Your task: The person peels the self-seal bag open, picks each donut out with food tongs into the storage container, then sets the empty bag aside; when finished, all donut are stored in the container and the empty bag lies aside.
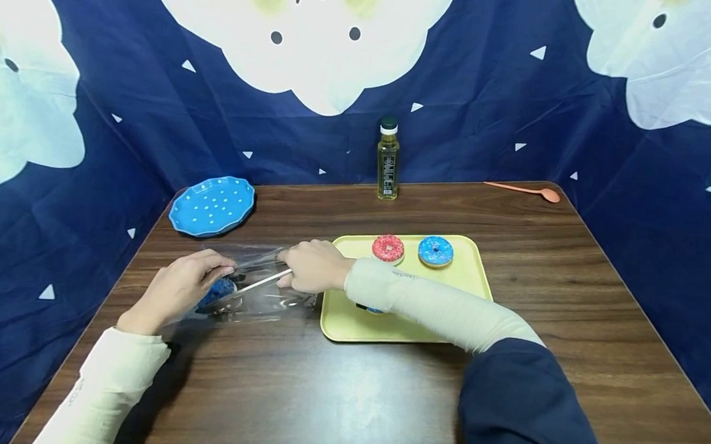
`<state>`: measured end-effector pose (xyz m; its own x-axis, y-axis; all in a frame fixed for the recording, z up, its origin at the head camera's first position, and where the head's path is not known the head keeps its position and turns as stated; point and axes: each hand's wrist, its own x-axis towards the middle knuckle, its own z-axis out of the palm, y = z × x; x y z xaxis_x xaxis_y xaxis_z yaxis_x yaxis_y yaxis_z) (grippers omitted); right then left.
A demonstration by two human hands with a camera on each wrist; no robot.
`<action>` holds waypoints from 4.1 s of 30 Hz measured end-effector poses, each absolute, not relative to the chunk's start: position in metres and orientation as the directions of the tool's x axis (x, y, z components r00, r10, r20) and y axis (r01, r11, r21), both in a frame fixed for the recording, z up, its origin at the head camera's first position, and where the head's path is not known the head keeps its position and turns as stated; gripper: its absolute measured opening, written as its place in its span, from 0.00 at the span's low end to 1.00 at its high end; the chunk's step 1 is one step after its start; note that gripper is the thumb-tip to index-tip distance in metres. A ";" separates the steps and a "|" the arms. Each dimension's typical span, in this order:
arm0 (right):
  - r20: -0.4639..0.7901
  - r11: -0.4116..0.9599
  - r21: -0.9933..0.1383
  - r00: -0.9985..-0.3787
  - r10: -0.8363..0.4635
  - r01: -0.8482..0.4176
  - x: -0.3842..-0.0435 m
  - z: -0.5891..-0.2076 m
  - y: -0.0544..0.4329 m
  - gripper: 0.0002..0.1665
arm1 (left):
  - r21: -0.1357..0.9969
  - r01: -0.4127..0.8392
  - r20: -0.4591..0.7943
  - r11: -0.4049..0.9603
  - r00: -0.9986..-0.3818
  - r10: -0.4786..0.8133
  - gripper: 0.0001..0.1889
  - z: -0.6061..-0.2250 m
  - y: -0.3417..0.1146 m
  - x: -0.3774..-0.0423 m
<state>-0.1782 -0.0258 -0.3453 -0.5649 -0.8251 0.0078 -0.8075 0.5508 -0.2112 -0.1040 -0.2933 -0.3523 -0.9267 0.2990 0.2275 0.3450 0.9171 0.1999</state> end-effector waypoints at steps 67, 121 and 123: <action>0.144 0.892 -0.246 -0.924 -0.353 -0.379 -0.078 -0.316 0.288 0.29 | 0.127 0.310 0.116 0.942 -0.948 0.297 0.09 -0.370 -0.283 -0.108; 0.067 0.933 -0.231 -0.961 -0.268 -0.276 -0.063 -0.321 0.342 0.30 | 0.128 0.179 -0.012 0.975 -0.983 0.182 0.07 -0.382 -0.266 -0.117; 0.082 0.927 -0.268 -0.965 -0.248 -0.261 -0.066 -0.322 0.341 0.30 | 0.113 0.170 0.013 0.979 -0.985 0.170 0.08 -0.382 -0.266 -0.117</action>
